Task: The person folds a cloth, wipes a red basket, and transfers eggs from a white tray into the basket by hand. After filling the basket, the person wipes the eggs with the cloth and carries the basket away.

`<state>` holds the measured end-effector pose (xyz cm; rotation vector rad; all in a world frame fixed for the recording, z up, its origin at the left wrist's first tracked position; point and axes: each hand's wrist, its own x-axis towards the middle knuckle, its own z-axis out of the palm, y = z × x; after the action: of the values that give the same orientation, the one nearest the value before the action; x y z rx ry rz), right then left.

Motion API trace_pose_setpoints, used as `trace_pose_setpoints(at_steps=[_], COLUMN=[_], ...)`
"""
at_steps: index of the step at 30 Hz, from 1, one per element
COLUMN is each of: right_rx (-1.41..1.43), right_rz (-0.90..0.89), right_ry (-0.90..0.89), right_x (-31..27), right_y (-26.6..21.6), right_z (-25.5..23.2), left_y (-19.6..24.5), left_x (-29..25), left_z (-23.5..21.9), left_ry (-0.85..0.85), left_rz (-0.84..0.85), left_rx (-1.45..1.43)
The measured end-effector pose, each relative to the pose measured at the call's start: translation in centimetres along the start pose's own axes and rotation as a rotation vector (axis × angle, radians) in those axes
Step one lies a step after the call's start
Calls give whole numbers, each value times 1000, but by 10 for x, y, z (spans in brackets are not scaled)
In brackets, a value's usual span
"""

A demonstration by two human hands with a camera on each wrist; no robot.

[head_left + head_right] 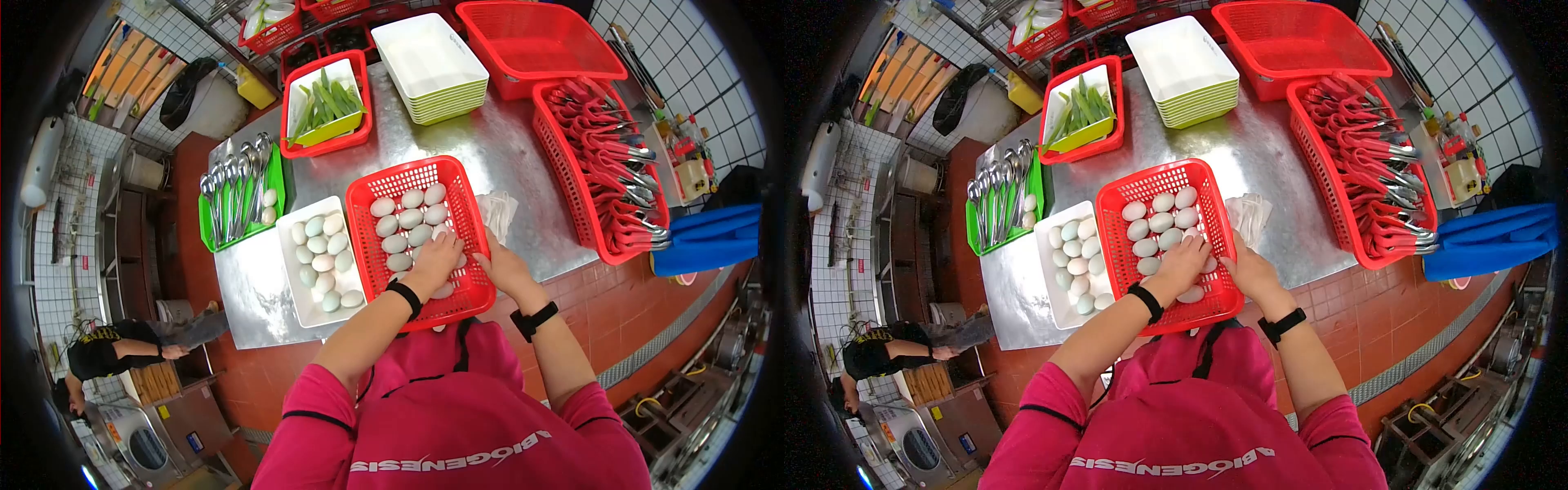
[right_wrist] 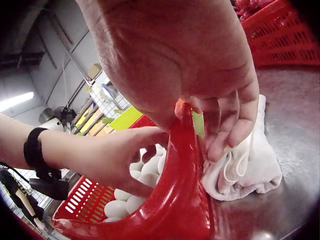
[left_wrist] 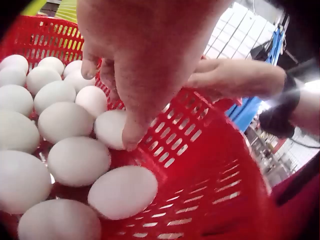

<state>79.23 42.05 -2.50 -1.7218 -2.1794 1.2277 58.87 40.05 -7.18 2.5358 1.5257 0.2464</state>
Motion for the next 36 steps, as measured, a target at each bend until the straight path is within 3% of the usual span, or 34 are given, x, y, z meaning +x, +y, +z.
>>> trace_pose_setpoints(at_steps=[5, 9, 12, 14, 15, 17, 20, 24, 29, 33, 36], right_rx=[14, 7, 26, 37, 34, 26, 3, 12, -1, -6, -3], right_rz=[-15, -10, -11, -25, -21, -20, -18, -33, -9, -40, -43], right_ry=[-2, -1, -9, -10, -10, -12, -3, 4, -1, 11, 13], right_x=[2, 0, 2, 2, 1, 2, 3, 0, 1, 3, 1], right_y=[8, 3, 3, 4, 3, 5, 9, 3, 5, 10, 5], right_z=[5, 2, 2, 3, 2, 3, 7, 3, 4, 6, 4], left_y=[-23, -88, -125, -127, -124, -116, -106, -110, -116, -116, -119], left_x=[-20, -67, -118, -147, -159, -184, -204, -210, -200, -199, -188], left_z=[-81, -123, -133, -132, -126, -108, -77, -51, -53, -74, -105], left_ry=[-15, 238, 256, -16, -12, -272, -233, -262, -385, -263, -49], left_rz=[-160, -384, -549, -792, -796, -582, -501, -511, -551, -564, -739], left_rx=[-377, -490, -498, -515, -516, -471, -381, -347, -318, -351, -524])
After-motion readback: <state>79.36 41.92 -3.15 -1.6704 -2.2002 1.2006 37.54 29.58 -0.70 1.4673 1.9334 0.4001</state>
